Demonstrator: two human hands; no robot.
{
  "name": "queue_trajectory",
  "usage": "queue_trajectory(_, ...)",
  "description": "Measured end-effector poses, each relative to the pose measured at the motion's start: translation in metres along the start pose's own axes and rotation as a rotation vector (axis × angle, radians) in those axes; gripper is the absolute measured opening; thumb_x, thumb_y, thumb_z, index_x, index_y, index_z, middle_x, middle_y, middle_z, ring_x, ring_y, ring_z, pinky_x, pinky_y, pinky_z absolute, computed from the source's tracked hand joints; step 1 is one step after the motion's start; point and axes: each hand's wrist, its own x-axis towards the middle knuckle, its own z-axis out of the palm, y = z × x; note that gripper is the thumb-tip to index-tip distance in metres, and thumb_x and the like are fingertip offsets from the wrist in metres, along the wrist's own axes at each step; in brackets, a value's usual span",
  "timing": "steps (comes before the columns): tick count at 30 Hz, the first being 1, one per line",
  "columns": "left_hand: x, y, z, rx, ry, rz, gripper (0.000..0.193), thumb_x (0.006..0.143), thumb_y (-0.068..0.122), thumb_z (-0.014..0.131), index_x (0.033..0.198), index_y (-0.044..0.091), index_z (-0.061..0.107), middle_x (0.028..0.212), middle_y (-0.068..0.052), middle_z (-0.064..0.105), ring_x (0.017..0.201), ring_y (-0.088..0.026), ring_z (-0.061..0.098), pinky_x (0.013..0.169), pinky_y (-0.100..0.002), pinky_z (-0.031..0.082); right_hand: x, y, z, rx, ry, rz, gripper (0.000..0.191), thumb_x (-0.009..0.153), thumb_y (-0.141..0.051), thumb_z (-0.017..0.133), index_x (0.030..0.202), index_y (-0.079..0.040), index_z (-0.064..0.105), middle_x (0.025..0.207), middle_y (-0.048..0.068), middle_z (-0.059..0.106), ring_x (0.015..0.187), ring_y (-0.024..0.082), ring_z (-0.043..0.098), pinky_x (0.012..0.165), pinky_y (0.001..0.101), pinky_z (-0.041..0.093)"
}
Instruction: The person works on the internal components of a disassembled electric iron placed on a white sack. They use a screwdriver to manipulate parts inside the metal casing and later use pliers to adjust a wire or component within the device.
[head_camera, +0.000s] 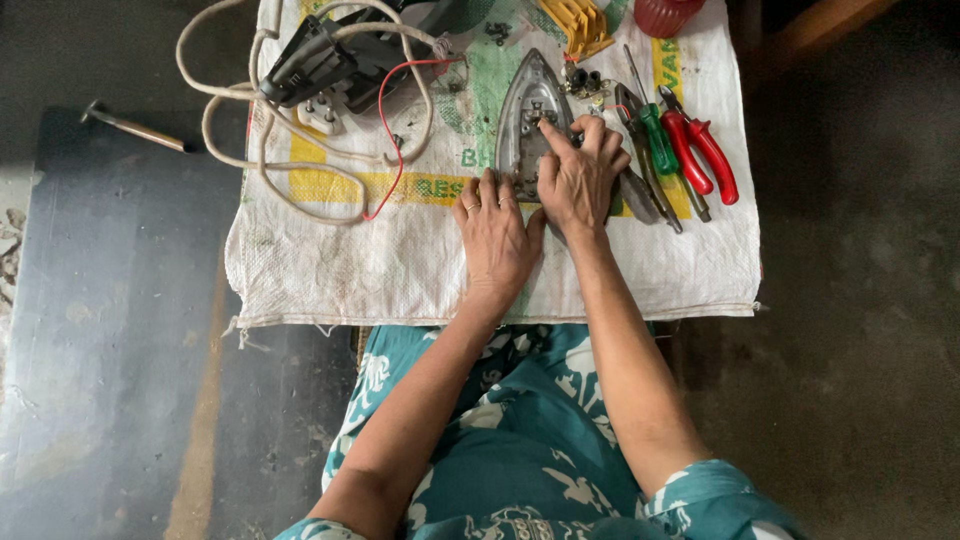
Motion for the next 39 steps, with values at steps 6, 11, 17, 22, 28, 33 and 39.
queue_trajectory(6, 0.0001, 0.0002, 0.0006, -0.003, 0.000, -0.003, 0.071, 0.085, 0.038, 0.072, 0.137, -0.008, 0.054, 0.144, -0.029, 0.052, 0.133, -0.046, 0.043, 0.114, -0.057, 0.029, -0.0004, 0.0005, 0.0005, -0.014, 0.005, -0.003, 0.042, 0.089, -0.022, 0.056, 0.125, -0.021, 0.079, 0.120, 0.009, 0.050, 0.111, 0.032, 0.043, 0.097, 0.0500, 0.031)
queue_trajectory(11, 0.0003, 0.0002, 0.0000, -0.001, 0.002, -0.003, 0.071, 0.085, 0.038, 0.072, 0.137, -0.008, 0.054, 0.144, -0.028, 0.052, 0.134, -0.046, 0.044, 0.114, -0.057, 0.029, 0.0001, 0.0004, 0.0002, -0.019, 0.011, -0.011, 0.042, 0.090, -0.023, 0.057, 0.125, -0.022, 0.079, 0.119, 0.009, 0.050, 0.111, 0.032, 0.043, 0.096, 0.0505, 0.032)
queue_trajectory(17, 0.0002, 0.0007, 0.0003, -0.007, 0.004, -0.006, 0.071, 0.084, 0.038, 0.072, 0.136, -0.008, 0.054, 0.144, -0.028, 0.052, 0.134, -0.046, 0.044, 0.114, -0.057, 0.029, 0.0000, 0.0007, 0.0000, -0.006, 0.014, -0.007, 0.040, 0.090, -0.024, 0.057, 0.124, -0.022, 0.079, 0.120, 0.009, 0.051, 0.111, 0.032, 0.044, 0.096, 0.0506, 0.032)
queue_trajectory(22, 0.0004, 0.0003, 0.0009, -0.007, 0.006, -0.006, 0.072, 0.084, 0.039, 0.072, 0.136, -0.008, 0.054, 0.144, -0.029, 0.052, 0.134, -0.046, 0.043, 0.114, -0.057, 0.029, -0.0007, 0.0011, 0.0005, -0.008, 0.019, -0.009, 0.041, 0.090, -0.024, 0.057, 0.124, -0.022, 0.079, 0.122, 0.009, 0.051, 0.112, 0.032, 0.044, 0.097, 0.0509, 0.031)
queue_trajectory(28, 0.0007, 0.0005, 0.0005, -0.003, -0.005, -0.008, 0.072, 0.084, 0.038, 0.072, 0.136, -0.008, 0.054, 0.144, -0.029, 0.051, 0.134, -0.046, 0.043, 0.113, -0.057, 0.029, 0.0004, 0.0014, 0.0012, -0.007, 0.005, 0.000, 0.041, 0.089, -0.023, 0.057, 0.123, -0.022, 0.079, 0.119, 0.009, 0.051, 0.111, 0.032, 0.044, 0.096, 0.0510, 0.032)
queue_trajectory(33, 0.0004, 0.0008, -0.0007, -0.009, -0.003, -0.004, 0.072, 0.084, 0.037, 0.072, 0.136, -0.008, 0.054, 0.143, -0.029, 0.052, 0.134, -0.046, 0.043, 0.114, -0.057, 0.029, 0.0007, 0.0000, -0.0004, -0.011, 0.005, -0.005, 0.040, 0.090, -0.023, 0.057, 0.123, -0.022, 0.079, 0.118, 0.009, 0.052, 0.111, 0.032, 0.044, 0.096, 0.0512, 0.032)
queue_trajectory(39, 0.0002, 0.0002, -0.0009, -0.019, 0.012, 0.005, 0.071, 0.084, 0.037, 0.073, 0.136, -0.008, 0.054, 0.143, -0.029, 0.052, 0.133, -0.046, 0.043, 0.113, -0.057, 0.030, 0.0010, -0.0023, -0.0029, -0.008, 0.016, -0.016, 0.040, 0.090, -0.023, 0.058, 0.123, -0.022, 0.079, 0.118, 0.009, 0.053, 0.111, 0.032, 0.044, 0.096, 0.0510, 0.032)
